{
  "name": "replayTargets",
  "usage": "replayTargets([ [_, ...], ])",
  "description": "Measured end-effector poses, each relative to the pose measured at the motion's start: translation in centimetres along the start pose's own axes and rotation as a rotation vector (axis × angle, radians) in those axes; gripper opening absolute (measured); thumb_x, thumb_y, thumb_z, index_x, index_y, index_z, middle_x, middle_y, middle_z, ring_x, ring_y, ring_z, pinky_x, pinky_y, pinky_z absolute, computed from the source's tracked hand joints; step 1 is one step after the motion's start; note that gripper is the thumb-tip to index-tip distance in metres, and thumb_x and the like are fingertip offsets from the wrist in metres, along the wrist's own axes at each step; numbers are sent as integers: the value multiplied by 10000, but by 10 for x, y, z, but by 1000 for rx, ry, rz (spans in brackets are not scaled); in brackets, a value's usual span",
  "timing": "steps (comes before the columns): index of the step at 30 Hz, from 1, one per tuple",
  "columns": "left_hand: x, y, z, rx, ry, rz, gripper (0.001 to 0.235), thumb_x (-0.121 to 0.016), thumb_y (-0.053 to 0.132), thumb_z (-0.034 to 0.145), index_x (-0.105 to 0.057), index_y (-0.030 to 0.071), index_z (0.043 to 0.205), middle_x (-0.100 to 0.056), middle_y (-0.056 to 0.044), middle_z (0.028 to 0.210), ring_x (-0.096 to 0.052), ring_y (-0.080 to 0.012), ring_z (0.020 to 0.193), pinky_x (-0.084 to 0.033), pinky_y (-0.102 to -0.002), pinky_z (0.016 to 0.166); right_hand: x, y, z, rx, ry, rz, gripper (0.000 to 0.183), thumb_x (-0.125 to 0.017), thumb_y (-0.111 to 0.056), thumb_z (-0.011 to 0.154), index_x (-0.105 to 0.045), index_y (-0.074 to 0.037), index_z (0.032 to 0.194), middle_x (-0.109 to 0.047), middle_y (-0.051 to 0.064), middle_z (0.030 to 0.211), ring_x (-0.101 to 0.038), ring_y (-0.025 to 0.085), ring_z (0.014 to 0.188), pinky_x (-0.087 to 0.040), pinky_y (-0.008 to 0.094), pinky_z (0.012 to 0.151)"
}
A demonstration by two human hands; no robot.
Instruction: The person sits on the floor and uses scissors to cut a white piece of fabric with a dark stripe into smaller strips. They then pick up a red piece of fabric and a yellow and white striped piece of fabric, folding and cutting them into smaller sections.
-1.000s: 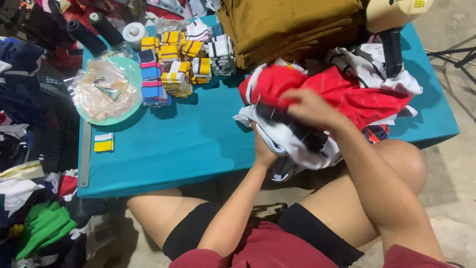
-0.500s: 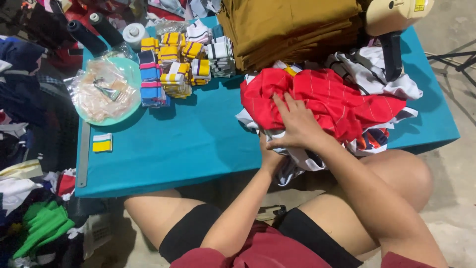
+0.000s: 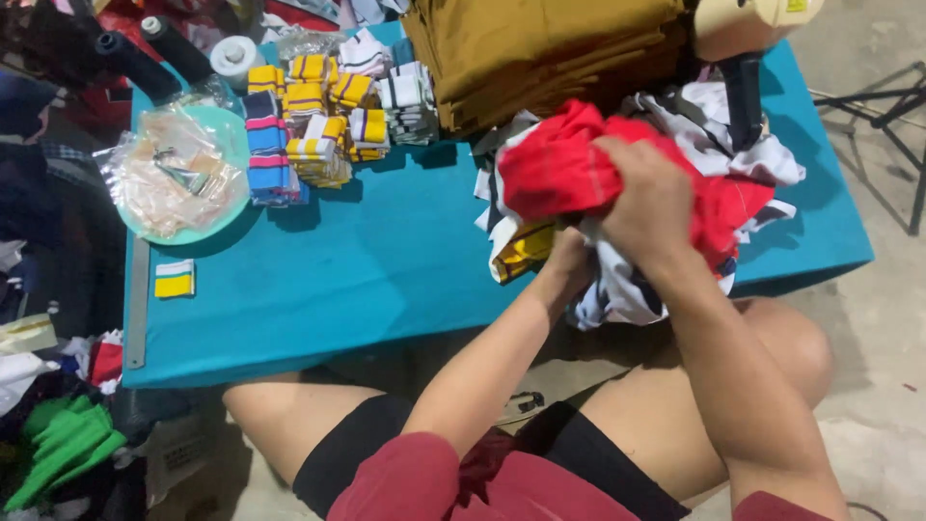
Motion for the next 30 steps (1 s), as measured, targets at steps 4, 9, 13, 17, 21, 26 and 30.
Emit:
replayTargets([
  [4, -37, 16, 58, 70, -57, 29, 598, -786, 683, 666, -765, 175, 979, -755, -133, 960, -743, -321, 987, -615, -421, 806, 36, 23, -3, 1, 201, -180, 446, -679, -135, 906, -736, -210, 1343, -613, 75, 1092, -666, 334, 1080, -551, 412, 914],
  [9, -42, 30, 82, 139, -115, 66, 590, -780, 723, 654, -822, 192, 907, -787, -124, 899, -776, -313, 940, -644, -421, 759, 4, 80, 6, -401, -224, -338, 766, -778, -94, 764, -577, -264, 1484, -485, 181, 1285, -516, 451, 1222, -590, 624, 870],
  [13, 34, 116, 42, -222, -338, 483, 421, -741, 460, 698, -819, 124, 939, -801, -146, 926, -763, -348, 1027, -603, -454, 877, -15, 101, 5, -566, -411, -277, 780, -698, -87, 797, -497, -275, 1527, -523, 238, 1310, -625, 558, 1130, -544, 685, 889],
  [17, 143, 107, 84, -174, 104, 782, 249, -682, 244, 818, -800, 284, 1034, -794, 11, 982, -762, -241, 1018, -613, -403, 868, -15, 69, 13, -539, -442, -242, 739, -693, -54, 848, -437, -135, 1536, -463, 288, 1316, -572, 588, 1186, -532, 668, 924],
  [21, 194, 111, 68, -172, 309, 1000, 263, -687, 128, 862, -745, 77, 1113, -735, -171, 963, -762, -326, 889, -629, -385, 795, -23, 55, 18, -527, -456, -240, 781, -729, -51, 839, -412, -93, 1552, -455, 298, 1319, -561, 574, 1202, -529, 657, 939],
  [26, 195, 129, 29, -193, 73, 913, 515, -757, -22, 739, -624, -94, 1231, -638, -346, 1158, -637, -550, 1127, -560, -571, 977, -27, 43, 25, -486, -480, -268, 802, -747, -11, 814, -405, -22, 1540, -472, 319, 1290, -567, 569, 1189, -538, 648, 921],
  [30, 180, 138, 20, -165, 1, 858, 574, -716, 6, 716, -631, -99, 1274, -637, -365, 1229, -607, -559, 1197, -499, -608, 1054, -21, 33, 31, -476, -487, -255, 802, -762, 29, 799, -417, 14, 1523, -487, 338, 1280, -574, 584, 1181, -530, 650, 929],
])
Point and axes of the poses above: each hand's wrist, its own z-axis towards the middle knuckle, its own x-axis out of the back of the hand, y = z × x, the point moved 4 cm from there along z, towards the middle knuckle
